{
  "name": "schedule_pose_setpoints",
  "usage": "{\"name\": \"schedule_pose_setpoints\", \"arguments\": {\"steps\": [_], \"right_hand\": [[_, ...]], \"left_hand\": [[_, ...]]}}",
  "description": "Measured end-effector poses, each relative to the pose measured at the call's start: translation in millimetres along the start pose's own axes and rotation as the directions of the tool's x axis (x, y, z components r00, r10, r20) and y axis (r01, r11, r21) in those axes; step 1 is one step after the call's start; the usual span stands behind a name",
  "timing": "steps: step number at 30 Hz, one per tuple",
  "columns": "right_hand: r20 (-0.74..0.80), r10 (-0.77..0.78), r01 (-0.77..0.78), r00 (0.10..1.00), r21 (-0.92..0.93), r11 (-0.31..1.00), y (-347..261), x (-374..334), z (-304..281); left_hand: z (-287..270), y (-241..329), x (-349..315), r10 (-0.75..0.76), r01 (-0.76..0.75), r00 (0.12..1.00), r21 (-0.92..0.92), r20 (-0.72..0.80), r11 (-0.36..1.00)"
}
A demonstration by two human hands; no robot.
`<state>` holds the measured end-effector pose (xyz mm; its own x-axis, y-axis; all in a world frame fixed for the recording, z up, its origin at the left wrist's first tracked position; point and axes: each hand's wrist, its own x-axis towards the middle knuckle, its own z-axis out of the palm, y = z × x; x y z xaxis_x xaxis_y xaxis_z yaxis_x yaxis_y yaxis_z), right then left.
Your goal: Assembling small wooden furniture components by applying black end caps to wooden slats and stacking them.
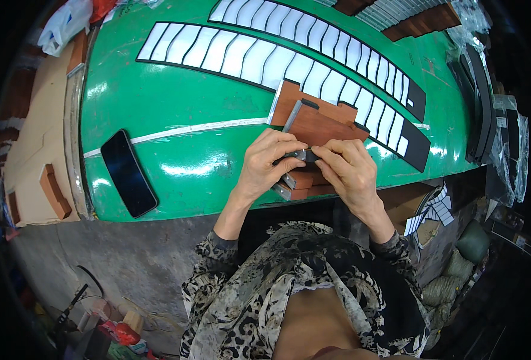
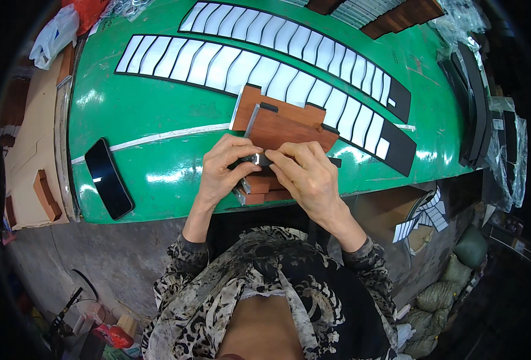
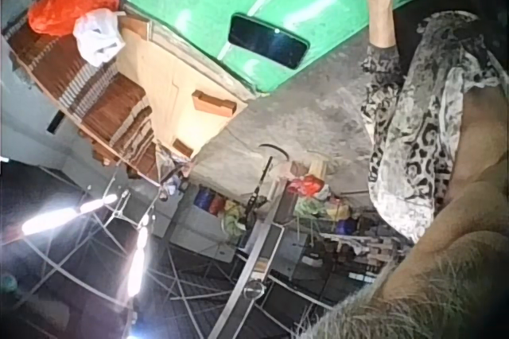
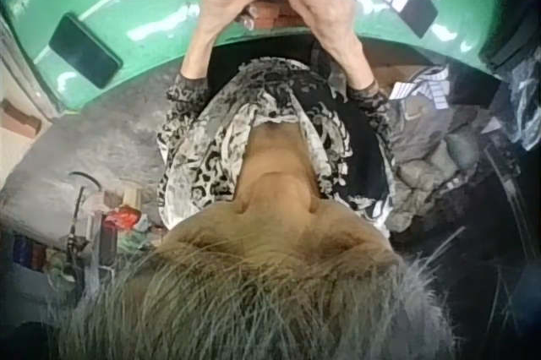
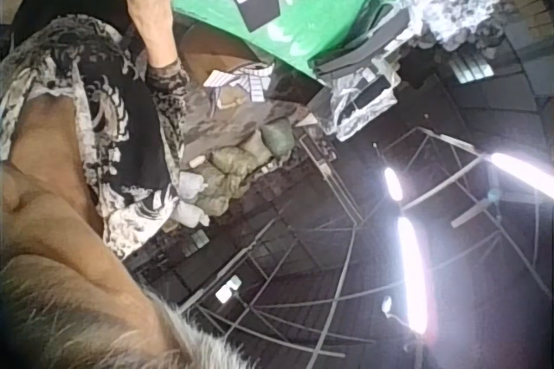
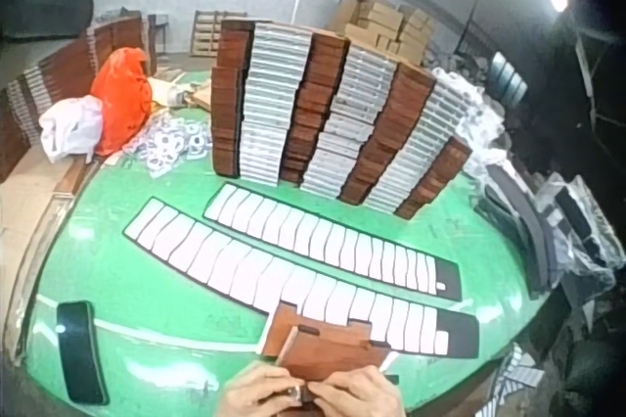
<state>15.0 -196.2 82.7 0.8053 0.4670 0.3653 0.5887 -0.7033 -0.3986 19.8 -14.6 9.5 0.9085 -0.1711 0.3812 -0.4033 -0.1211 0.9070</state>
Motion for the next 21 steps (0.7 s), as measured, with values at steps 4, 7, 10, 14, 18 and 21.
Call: {"name": "schedule_pose_setpoints", "arguments": {"steps": [4,7,10,14,18,21], "right_hand": [[-0.005,0.0,0.0,1.0,0.0,1.0,-1.2,0.3,0.0],[-0.008,-0.01,0.01,1.0,0.001,1.0,-0.5,0.6,0.2],[-0.011,-0.004,0.004,1.0,0.0,1.0,-0.4,0.2,0.2],[-0.014,-0.008,0.007,1.0,-0.006,1.0,-1.1,-0.3,0.6],[-0.019,-0.001,0.0,1.0,-0.008,1.0,-1.9,-1.7,2.0],[-0.026,0.012,-0.012,1.0,0.004,1.0,-1.7,-3.1,3.0]], "left_hand": [[-0.7,0.7,0.1,-0.003,0.003,1.0,0.009,0.002,1.0],[-0.2,-0.1,-0.8,-0.021,0.021,1.0,-0.004,0.003,1.0],[1.1,-0.5,0.0,-0.013,0.013,1.0,-0.009,-0.001,1.0],[1.3,-1.7,-1.7,-0.018,0.018,1.0,-0.004,-0.007,1.0],[1.5,-3.1,-2.6,-0.013,0.013,1.0,-0.006,-0.007,1.0],[2.3,-2.2,-2.1,-0.017,0.017,1.0,-0.01,-0.006,1.0]]}}
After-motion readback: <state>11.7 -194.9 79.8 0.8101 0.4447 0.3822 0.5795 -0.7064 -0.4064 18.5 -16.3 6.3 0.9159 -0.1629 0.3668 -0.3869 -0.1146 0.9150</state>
